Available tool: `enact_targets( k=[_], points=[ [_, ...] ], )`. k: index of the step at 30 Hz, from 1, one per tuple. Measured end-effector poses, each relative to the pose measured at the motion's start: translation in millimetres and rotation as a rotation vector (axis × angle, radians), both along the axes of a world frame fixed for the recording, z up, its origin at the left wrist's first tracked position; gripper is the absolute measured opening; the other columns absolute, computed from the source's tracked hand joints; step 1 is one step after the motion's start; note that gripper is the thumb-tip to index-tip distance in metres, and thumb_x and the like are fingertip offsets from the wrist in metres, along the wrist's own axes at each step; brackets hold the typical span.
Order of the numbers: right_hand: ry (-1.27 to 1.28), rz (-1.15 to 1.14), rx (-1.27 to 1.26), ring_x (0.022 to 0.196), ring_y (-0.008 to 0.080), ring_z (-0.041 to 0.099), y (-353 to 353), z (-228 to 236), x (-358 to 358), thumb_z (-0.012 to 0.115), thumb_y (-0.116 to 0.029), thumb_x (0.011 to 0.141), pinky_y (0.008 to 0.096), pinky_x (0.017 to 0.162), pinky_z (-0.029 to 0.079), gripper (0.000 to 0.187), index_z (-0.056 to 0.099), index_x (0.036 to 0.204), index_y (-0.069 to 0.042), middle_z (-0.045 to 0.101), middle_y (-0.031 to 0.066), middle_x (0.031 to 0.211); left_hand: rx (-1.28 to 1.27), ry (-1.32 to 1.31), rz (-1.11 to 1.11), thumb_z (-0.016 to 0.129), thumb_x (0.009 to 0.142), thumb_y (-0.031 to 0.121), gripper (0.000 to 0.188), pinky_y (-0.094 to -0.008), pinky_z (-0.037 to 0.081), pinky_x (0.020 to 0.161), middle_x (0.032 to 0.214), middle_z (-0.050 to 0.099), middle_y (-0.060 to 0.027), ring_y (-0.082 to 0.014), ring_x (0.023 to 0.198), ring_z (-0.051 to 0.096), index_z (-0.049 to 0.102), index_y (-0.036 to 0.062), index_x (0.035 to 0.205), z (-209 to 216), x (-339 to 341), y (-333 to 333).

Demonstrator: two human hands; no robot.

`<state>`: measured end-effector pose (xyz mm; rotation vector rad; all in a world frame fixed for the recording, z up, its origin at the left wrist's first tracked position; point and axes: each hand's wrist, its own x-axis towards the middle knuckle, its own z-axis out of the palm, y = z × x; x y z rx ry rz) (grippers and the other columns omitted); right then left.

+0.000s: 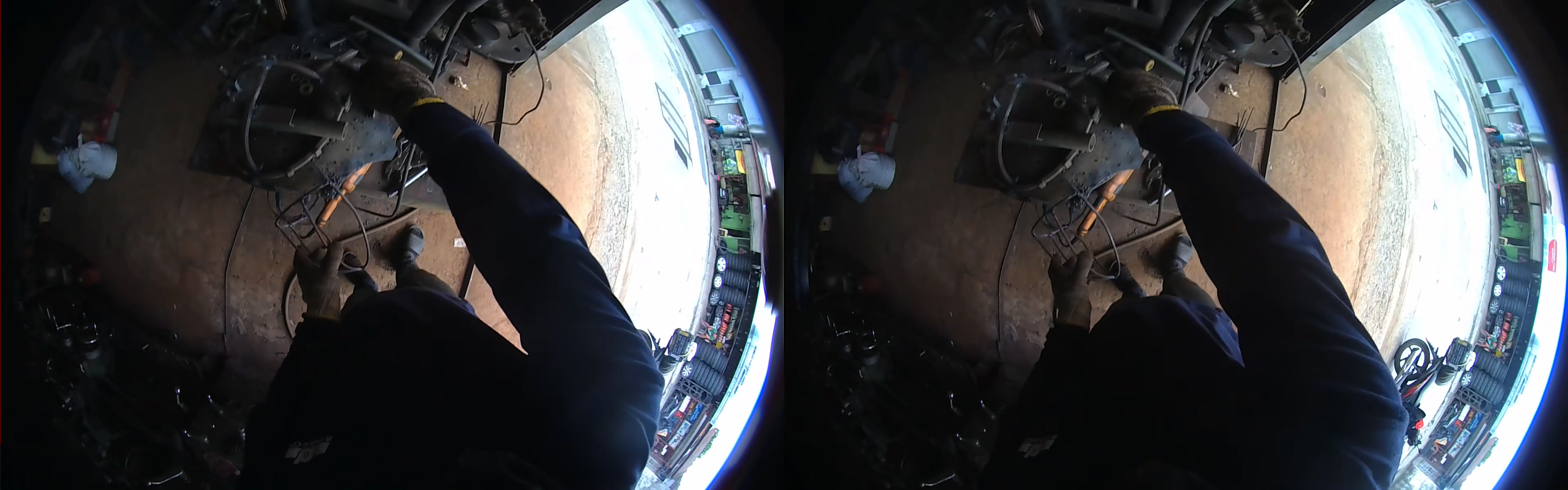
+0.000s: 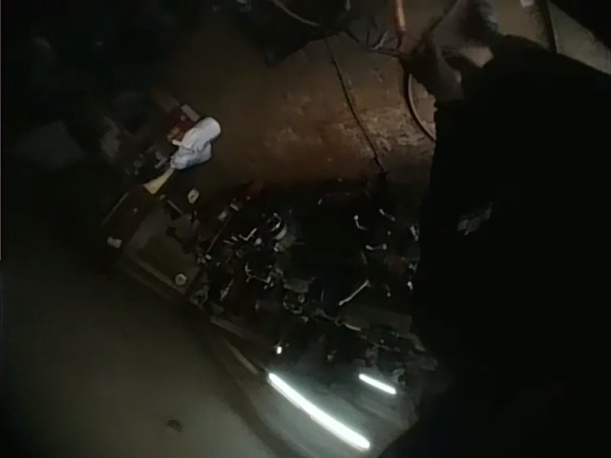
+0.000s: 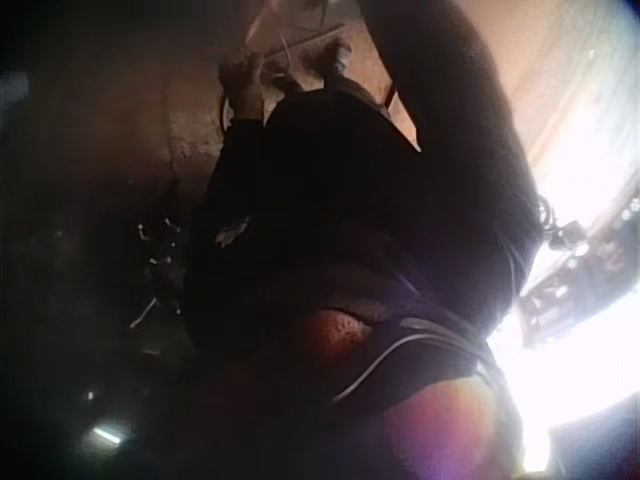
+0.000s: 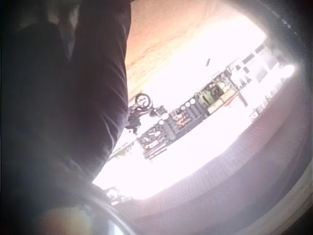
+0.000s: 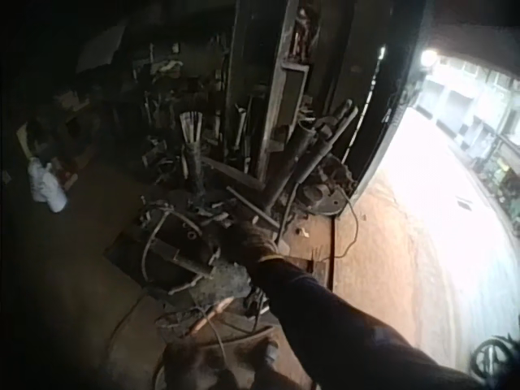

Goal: The person welds metal wire pieces together using a welding electrode holder, then strikes the welded joints with a chipping hammer to remove slag.

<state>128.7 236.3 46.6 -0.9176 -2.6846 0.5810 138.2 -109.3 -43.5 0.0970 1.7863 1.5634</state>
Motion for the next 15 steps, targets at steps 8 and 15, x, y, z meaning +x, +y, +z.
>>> enact_targets(
  k=[8,15],
  points=[
    [1.216,-0.505,0.166,0.091,0.0243,0.069,119.7,67.2,54.2,0.077,-0.020,0.088,0.0369,0.078,0.056,0.045,0.058,0.123,0.000,0.070,0.0109,0.104,-0.026,0.029,0.063,0.077,0.081,0.018,0.059,-0.0299,0.054,0.068,0.092,0.066,-0.0115,-0.0164,0.080,0.066,0.045,-0.0080,0.123,-1.5,4.1,-7.2],
    [1.039,-0.187,-0.591,0.073,0.0209,0.069,199.8,65.8,76.0,0.075,-0.026,0.088,0.0351,0.067,0.056,0.045,0.060,0.125,-0.004,0.070,0.0079,0.097,-0.058,0.013,0.028,0.075,0.087,0.019,0.092,-0.0272,0.045,0.086,0.095,0.059,-0.0001,-0.0108,0.094,0.054,0.016,-0.0126,0.149,-16.6,6.7,-3.4]
  ],
)
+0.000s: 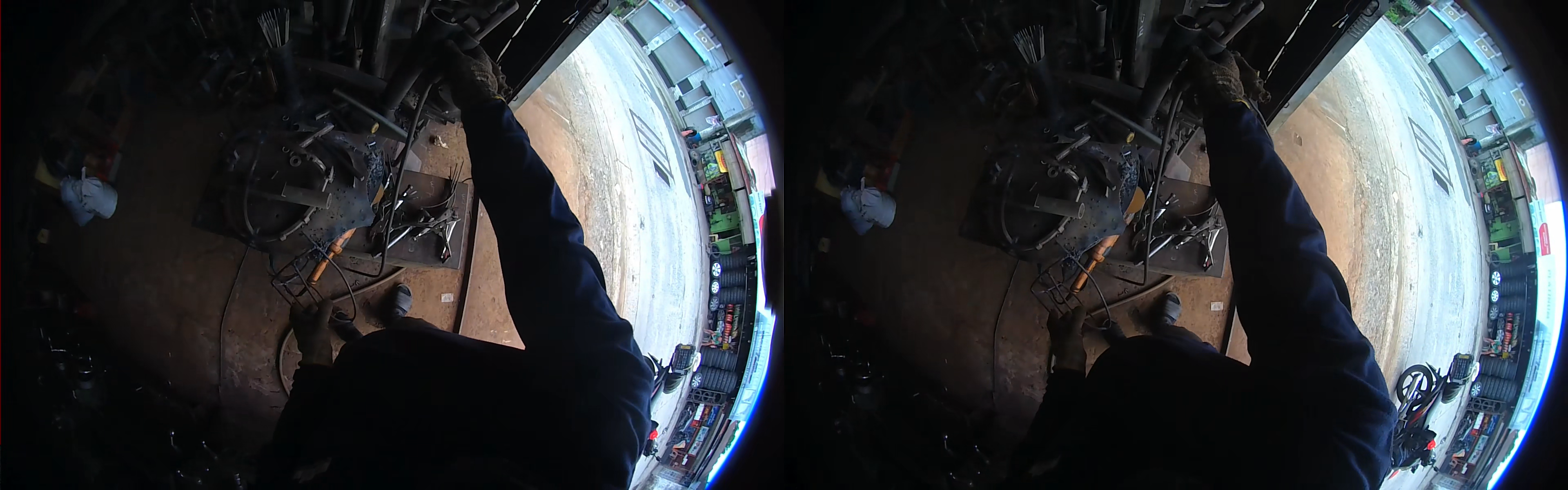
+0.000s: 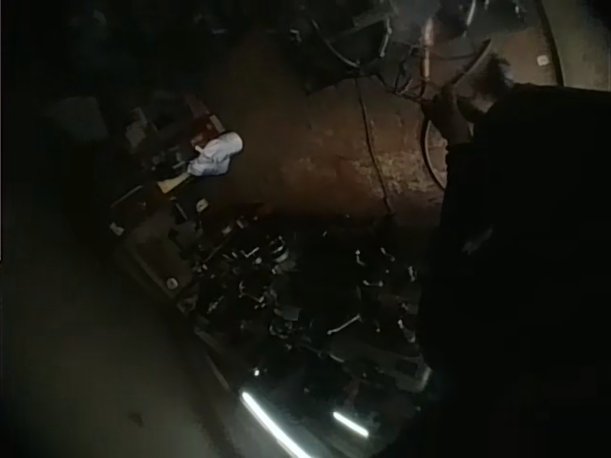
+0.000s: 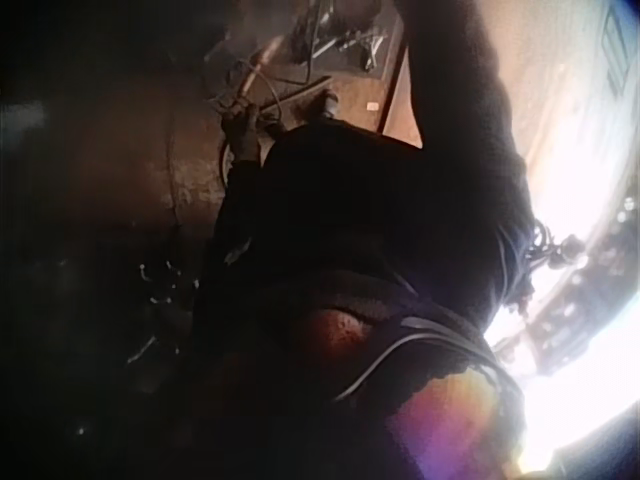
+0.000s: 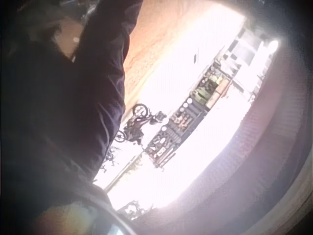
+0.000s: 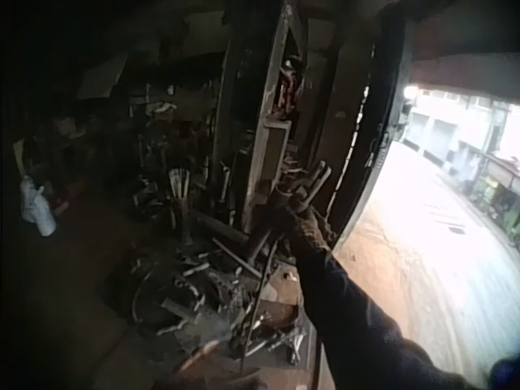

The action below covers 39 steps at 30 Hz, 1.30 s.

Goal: The person welds metal wire pieces together using a welding electrode holder, then strikes the welded joints with a chipping hammer to remove slag.

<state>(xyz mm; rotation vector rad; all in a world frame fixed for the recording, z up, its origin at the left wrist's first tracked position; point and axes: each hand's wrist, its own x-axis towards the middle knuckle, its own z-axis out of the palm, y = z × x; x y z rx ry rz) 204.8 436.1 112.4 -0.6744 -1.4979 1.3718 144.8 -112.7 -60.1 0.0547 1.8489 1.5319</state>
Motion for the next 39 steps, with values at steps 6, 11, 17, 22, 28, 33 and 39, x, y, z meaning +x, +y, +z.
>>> enact_targets(
  k=[6,11,17,22,28,33,39],
  points=[
    [0.182,-0.079,0.212,0.088,0.0164,0.068,-29.3,50.7,5.3,0.075,-0.027,0.091,0.0313,0.074,0.056,0.046,0.059,0.128,-0.005,0.069,0.0057,0.102,-0.029,0.113,0.008,0.079,0.080,0.022,0.084,-0.0315,0.051,0.078,0.111,0.060,-0.0140,-0.0194,0.092,0.062,0.032,-0.0103,0.141,-27.3,-8.6,-9.6],
    [0.183,0.100,0.183,0.097,0.0236,0.069,-50.0,82.8,24.7,0.067,-0.018,0.096,0.0369,0.076,0.057,0.044,0.052,0.135,-0.005,0.068,0.0106,0.113,-0.001,0.106,-0.090,0.080,0.079,0.028,0.093,-0.0342,0.049,0.087,0.117,0.058,-0.0166,-0.0227,0.105,0.059,0.027,-0.0099,0.145,-41.0,-17.3,-18.3],
    [0.503,0.365,-0.199,0.084,0.0238,0.069,-141.8,65.8,66.6,0.065,-0.030,0.095,0.0359,0.071,0.060,0.040,0.058,0.126,-0.006,0.067,0.0103,0.097,-0.145,0.122,-0.076,0.080,0.078,0.033,0.101,-0.0371,0.047,0.095,0.126,0.054,-0.0199,-0.0270,0.114,0.055,0.023,-0.0099,0.149,-9.0,-14.4,-10.9],
    [0.311,0.426,-0.261,0.074,0.0237,0.069,-219.5,6.4,89.7,0.066,-0.031,0.093,0.0387,0.062,0.060,0.056,0.049,0.140,-0.005,0.067,0.0117,0.098,-0.145,0.312,-0.195,0.081,0.077,0.032,0.102,-0.0371,0.047,0.096,0.124,0.052,-0.0188,-0.0272,0.112,0.055,0.022,-0.0115,0.149,-68.1,-29.5,-40.5],
    [0.001,0.424,-0.449,0.079,0.0233,0.070,-304.7,-39.1,108.6,0.069,-0.020,0.091,0.0386,0.067,0.061,0.064,0.042,0.146,-0.001,0.066,0.0119,0.100,-0.061,0.280,-0.156,0.083,0.075,0.029,0.099,-0.0315,0.053,0.079,0.111,0.052,-0.0127,-0.0190,0.094,0.060,0.027,-0.0125,0.145,-64.8,-37.9,-33.8],
    [-0.234,0.499,-0.580,0.078,0.0203,0.069,-347.3,-92.9,135.3,0.074,-0.014,0.087,0.0350,0.066,0.060,0.072,0.038,0.148,-0.003,0.066,0.0124,0.101,-0.073,0.120,-0.019,0.086,0.072,0.029,0.101,-0.0299,0.053,0.077,0.105,0.057,-0.0101,-0.0152,0.092,0.060,0.029,-0.0123,0.144,-11.9,-34.9,-9.7],
    [-0.674,0.367,-0.288,0.069,0.0247,0.065,-371.8,-173.7,138.6,0.052,-0.025,0.103,0.0379,0.060,0.058,0.037,0.047,0.135,-0.006,0.062,0.0111,0.093,0.062,0.151,0.050,0.086,0.072,0.018,0.094,-0.0283,0.053,0.065,0.084,0.059,-0.0063,-0.0125,0.074,0.061,0.031,-0.0128,0.142,-13.4,-33.1,-14.6]
  ],
)
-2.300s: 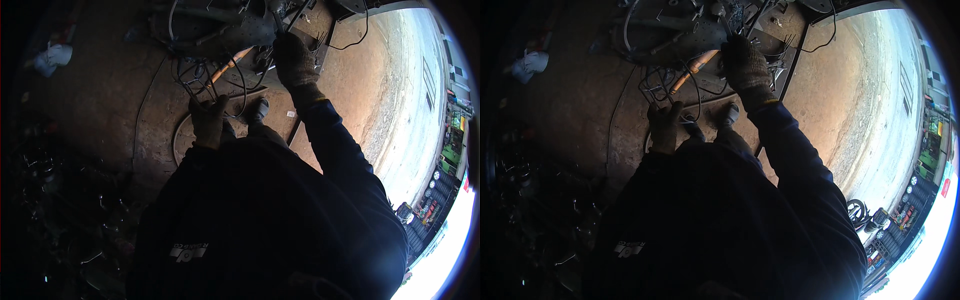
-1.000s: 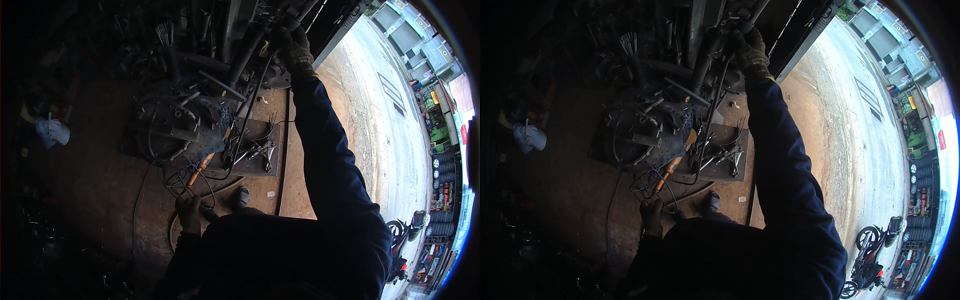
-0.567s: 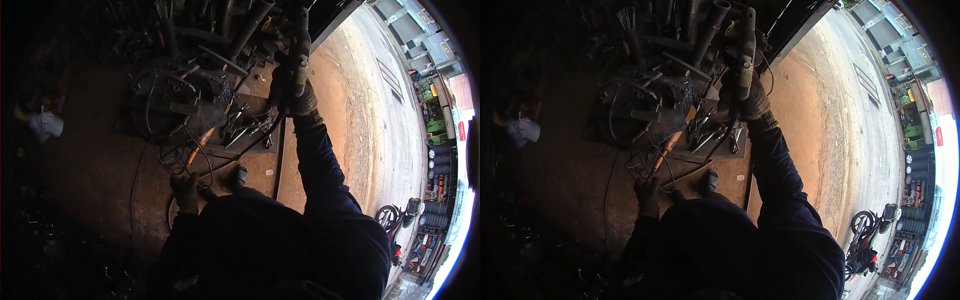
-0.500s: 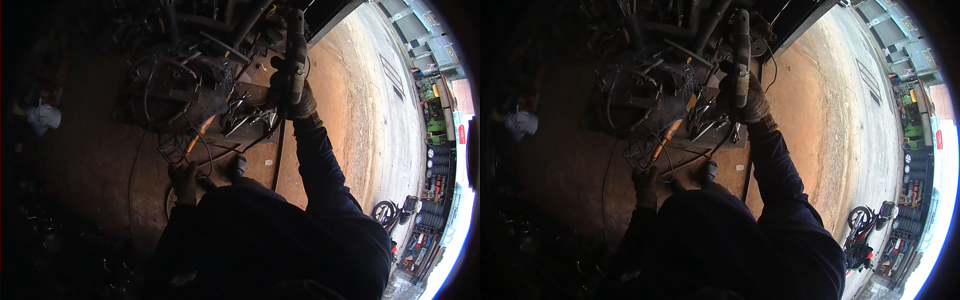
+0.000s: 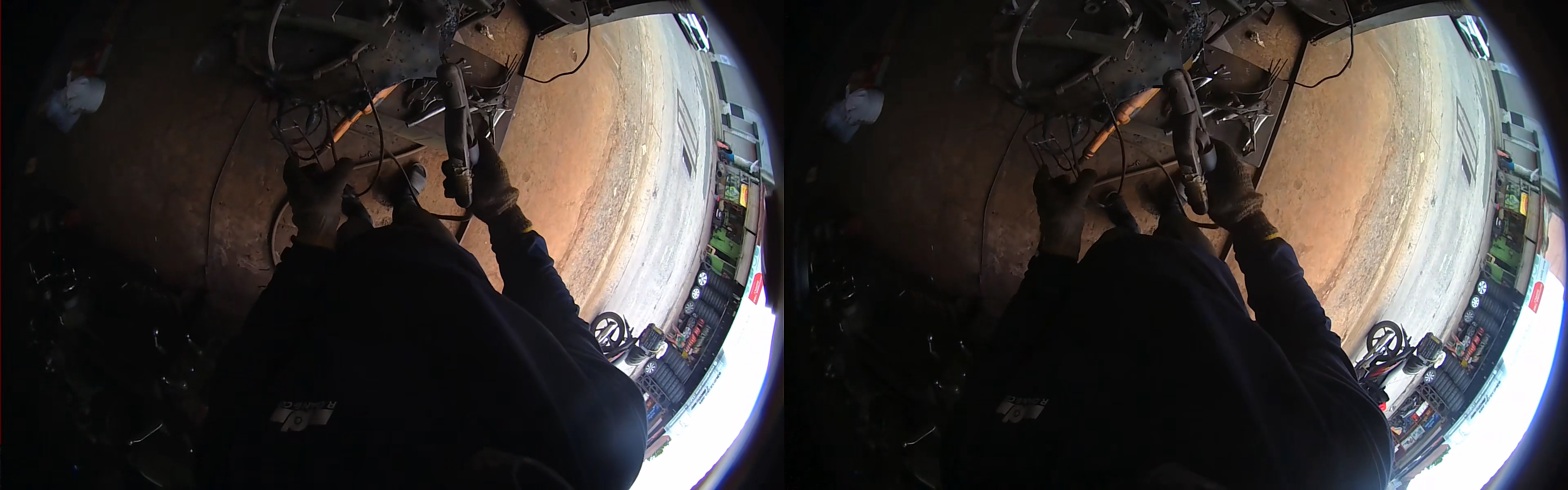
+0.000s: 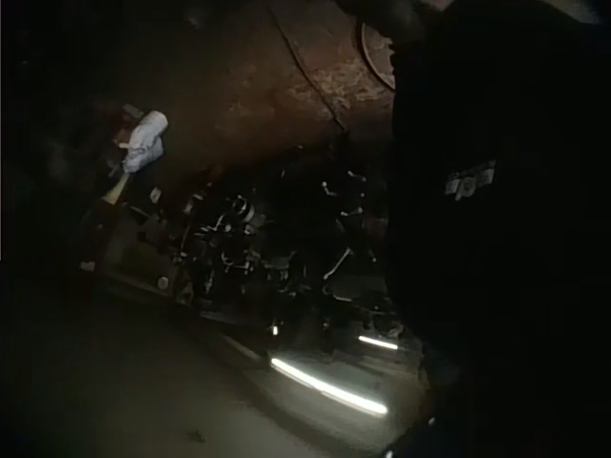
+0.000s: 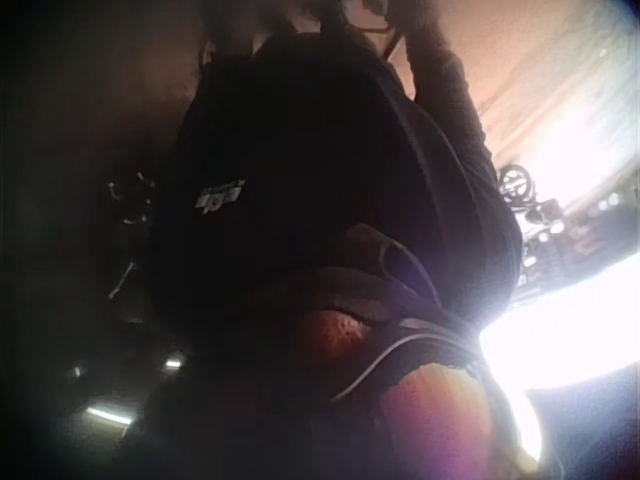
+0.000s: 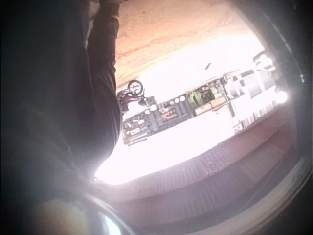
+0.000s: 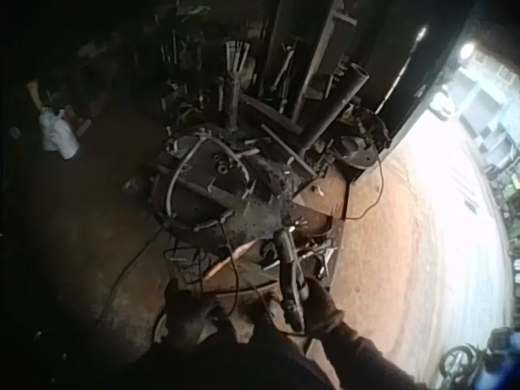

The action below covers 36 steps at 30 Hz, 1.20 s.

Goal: The person welds metal wire pieces together using a welding electrode holder, then strikes the welded joints with a chipping hammer to remove slag.

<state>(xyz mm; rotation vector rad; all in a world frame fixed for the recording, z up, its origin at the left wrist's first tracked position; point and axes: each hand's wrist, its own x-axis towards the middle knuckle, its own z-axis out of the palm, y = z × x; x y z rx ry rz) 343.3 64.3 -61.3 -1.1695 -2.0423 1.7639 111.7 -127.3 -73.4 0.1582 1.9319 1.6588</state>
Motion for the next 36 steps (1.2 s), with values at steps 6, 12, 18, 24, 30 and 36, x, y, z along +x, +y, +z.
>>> enact_targets(
  k=[6,12,18,24,30,36],
  points=[
    [-0.006,0.093,0.373,0.113,0.0323,0.062,-12.0,17.5,-41.0,0.073,-0.012,0.084,0.0406,0.096,0.049,0.058,0.046,0.135,-0.002,0.061,0.0199,0.120,-0.160,-0.083,0.003,0.085,0.073,0.014,0.095,-0.0292,0.055,0.060,0.081,0.061,-0.0057,-0.0127,0.072,0.064,0.026,-0.0134,0.143,52.8,1.0,3.8],
    [-0.095,0.133,0.397,0.113,0.0345,0.062,-20.8,26.1,-49.2,0.075,-0.015,0.083,0.0418,0.095,0.050,0.061,0.046,0.135,-0.002,0.062,0.0213,0.120,-0.256,0.080,-0.137,0.089,0.072,0.019,0.103,-0.0302,0.056,0.064,0.084,0.063,-0.0077,-0.0147,0.074,0.065,0.023,-0.0141,0.144,38.0,-2.6,-6.9],
    [-0.107,0.109,0.371,0.113,0.0349,0.062,-22.9,29.8,-46.6,0.075,-0.016,0.083,0.0413,0.095,0.050,0.059,0.048,0.134,-0.002,0.063,0.0218,0.120,-0.162,0.053,-0.126,0.081,0.074,0.024,0.065,-0.0242,0.044,0.058,0.073,0.055,0.0005,-0.0067,0.066,0.052,0.050,-0.0107,0.120,36.2,-4.6,-4.6],
    [-0.154,0.116,0.399,0.112,0.0351,0.064,-23.9,27.6,-49.3,0.072,-0.016,0.085,0.0415,0.094,0.050,0.055,0.050,0.133,-0.002,0.064,0.0218,0.118,-0.232,0.025,-0.205,0.086,0.075,0.025,0.095,-0.0260,0.054,0.066,0.087,0.066,-0.0086,-0.0120,0.078,0.065,0.029,-0.0157,0.140,30.1,-11.4,-7.4],
    [-0.121,0.125,0.459,0.108,0.0353,0.066,-27.2,30.9,-58.9,0.067,-0.016,0.089,0.0422,0.090,0.052,0.044,0.055,0.129,-0.002,0.067,0.0211,0.113,-0.114,0.045,-0.185,0.088,0.072,0.025,0.098,-0.0277,0.055,0.070,0.097,0.064,-0.0103,-0.0131,0.082,0.064,0.030,-0.0151,0.141,16.8,-11.7,-10.1],
    [-0.147,0.113,0.435,0.106,0.0352,0.067,-25.4,26.7,-61.7,0.065,-0.019,0.091,0.0424,0.089,0.053,0.041,0.056,0.128,-0.002,0.068,0.0201,0.112,-0.184,0.031,-0.098,0.090,0.069,0.026,0.102,-0.0294,0.055,0.072,0.106,0.061,-0.0117,-0.0150,0.087,0.063,0.031,-0.0141,0.141,18.2,-4.5,-9.6]
  ],
)
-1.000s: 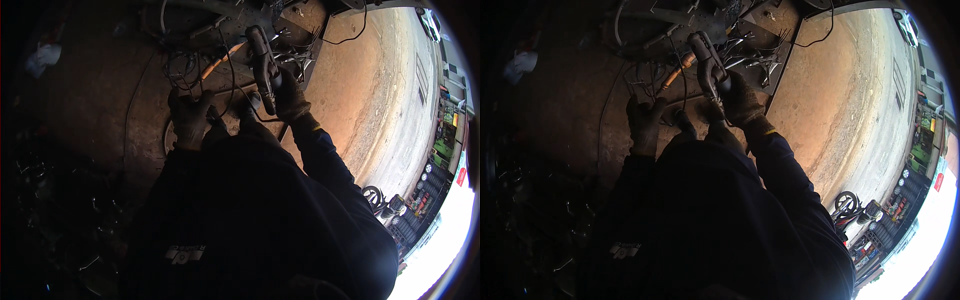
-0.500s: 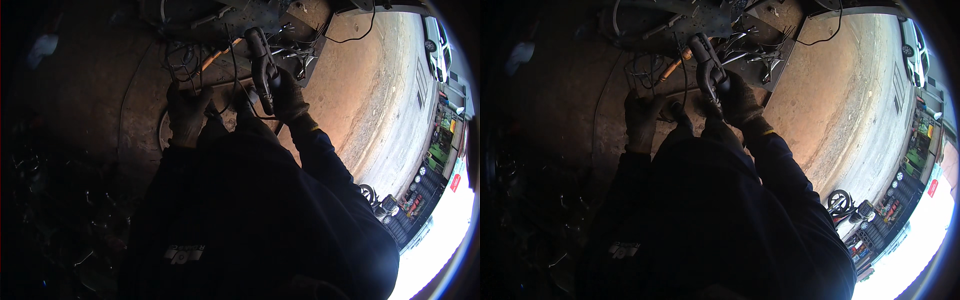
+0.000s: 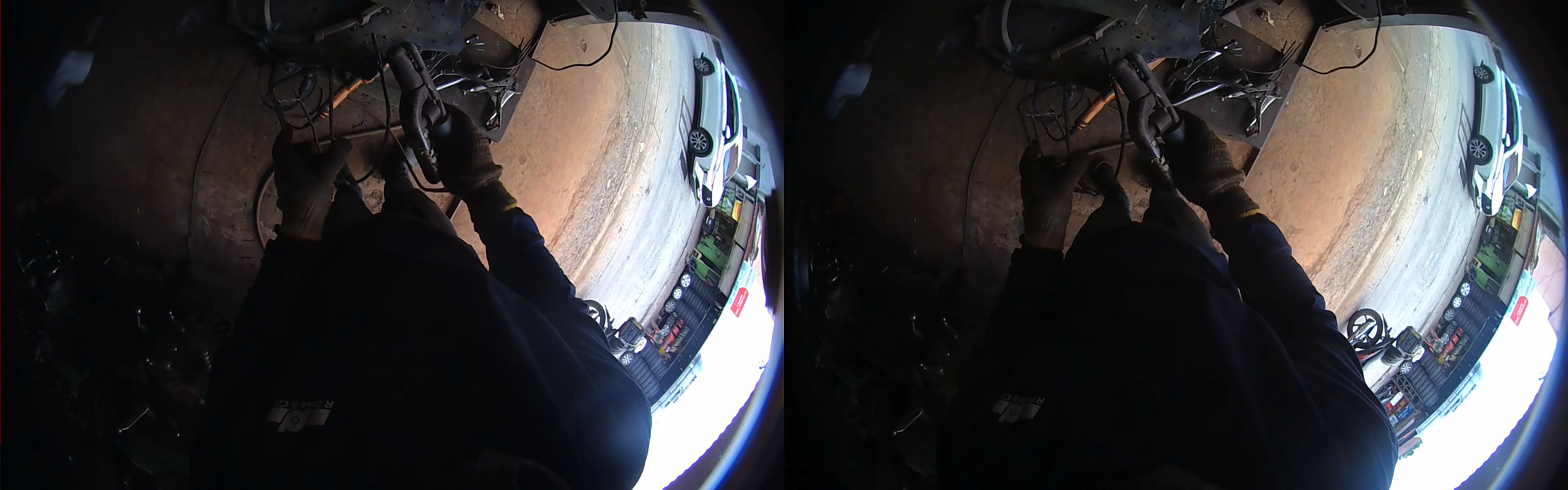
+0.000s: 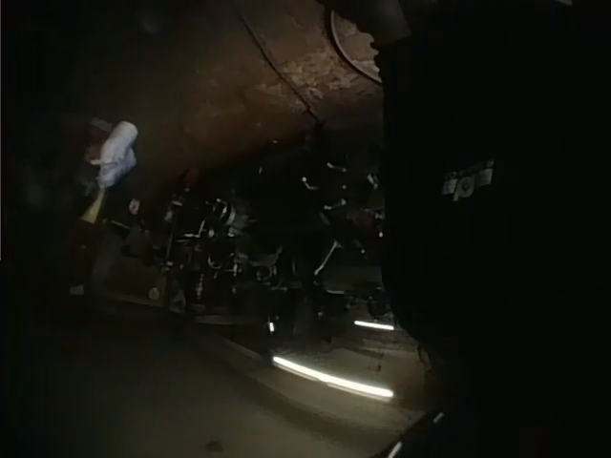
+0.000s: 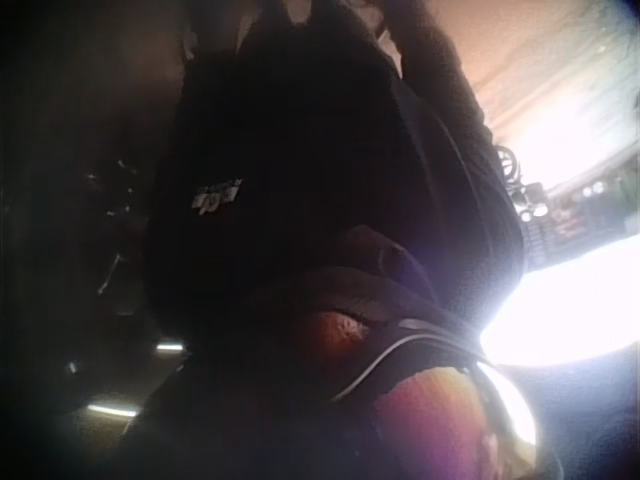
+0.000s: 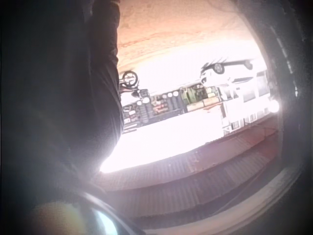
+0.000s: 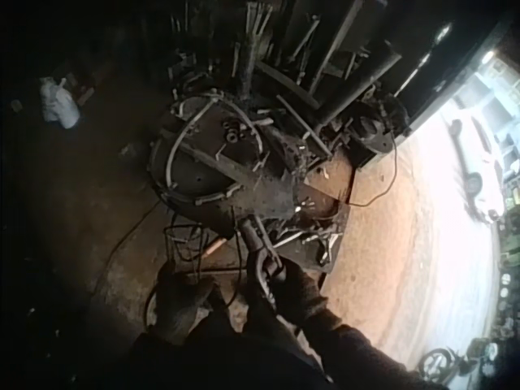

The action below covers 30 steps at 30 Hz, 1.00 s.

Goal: The person welds metal wire pieces together using a welding electrode holder, then strikes the welded joints with a chipping hammer to remove slag.

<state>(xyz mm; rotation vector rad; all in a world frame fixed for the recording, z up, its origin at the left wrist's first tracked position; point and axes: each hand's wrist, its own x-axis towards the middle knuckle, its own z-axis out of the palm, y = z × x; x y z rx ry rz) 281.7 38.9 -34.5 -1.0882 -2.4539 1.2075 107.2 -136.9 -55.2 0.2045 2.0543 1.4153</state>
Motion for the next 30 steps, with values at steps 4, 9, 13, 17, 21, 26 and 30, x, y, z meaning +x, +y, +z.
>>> enact_targets(
  k=[4,9,13,17,21,26,30],
  points=[
    [-0.133,0.011,-0.089,0.119,0.0353,0.061,3.1,2.0,-2.0,0.073,-0.022,0.087,0.0417,0.099,0.048,0.061,0.046,0.138,-0.002,0.061,0.0227,0.125,0.010,0.034,0.007,0.090,0.069,0.026,0.102,-0.0281,0.055,0.069,0.101,0.062,-0.0108,-0.0150,0.083,0.063,0.031,-0.0139,0.142,-0.5,0.9,0.3],
    [-0.121,0.012,-0.126,0.119,0.0351,0.061,4.6,7.8,-7.1,0.075,-0.024,0.085,0.0408,0.099,0.048,0.064,0.046,0.138,-0.001,0.061,0.0229,0.125,-0.028,-0.034,-0.017,0.089,0.071,0.022,0.100,-0.0267,0.055,0.064,0.095,0.062,-0.0093,-0.0131,0.075,0.063,0.029,-0.0140,0.142,8.4,-1.1,3.0],
    [0.006,0.028,0.084,0.101,0.0312,0.069,1.4,-3.5,-3.0,0.064,-0.024,0.094,0.0403,0.085,0.054,0.044,0.054,0.130,-0.003,0.069,0.0180,0.108,0.068,-0.027,0.012,0.088,0.072,0.019,0.097,-0.0259,0.054,0.062,0.093,0.062,-0.0091,-0.0123,0.073,0.063,0.029,-0.0137,0.143,5.9,-0.2,2.9],
    [-0.074,0.051,0.026,0.096,0.0236,0.069,7.6,-15.1,-2.2,0.062,-0.025,0.096,0.0383,0.084,0.053,0.038,0.057,0.127,-0.003,0.070,0.0142,0.101,0.099,-0.039,-0.020,0.088,0.072,0.018,0.094,-0.0256,0.054,0.062,0.093,0.062,-0.0094,-0.0128,0.073,0.063,0.032,-0.0134,0.140,5.0,-3.0,5.3],
    [-0.053,0.036,-0.077,0.102,0.0382,0.066,3.7,11.3,-12.8,0.064,-0.019,0.089,0.0446,0.087,0.052,0.035,0.060,0.118,-0.001,0.068,0.0227,0.104,-0.068,0.062,-0.111,0.088,0.073,0.019,0.089,-0.0262,0.055,0.064,0.093,0.062,-0.0094,-0.0132,0.074,0.063,0.034,-0.0114,0.137,-22.4,-8.9,-7.8],
    [-0.153,0.382,0.324,0.099,0.0376,0.068,11.0,15.0,-9.9,0.070,-0.010,0.083,0.0412,0.085,0.055,0.053,0.055,0.134,-0.004,0.068,0.0246,0.109,-0.081,0.140,-0.162,0.091,0.073,0.021,0.094,-0.0287,0.055,0.069,0.099,0.060,-0.0104,-0.0140,0.084,0.063,0.032,-0.0060,0.141,-1.0,-9.2,-4.0],
    [-0.159,0.477,0.490,0.102,0.0368,0.067,8.2,7.1,-9.9,0.069,-0.013,0.086,0.0407,0.087,0.054,0.052,0.054,0.135,-0.004,0.067,0.0238,0.112,-0.227,0.055,-0.056,0.090,0.074,0.036,0.102,-0.0347,0.054,0.086,0.115,0.055,-0.0144,-0.0249,0.102,0.061,0.029,-0.0053,0.145,5.7,-0.3,-2.3]
  ],
)
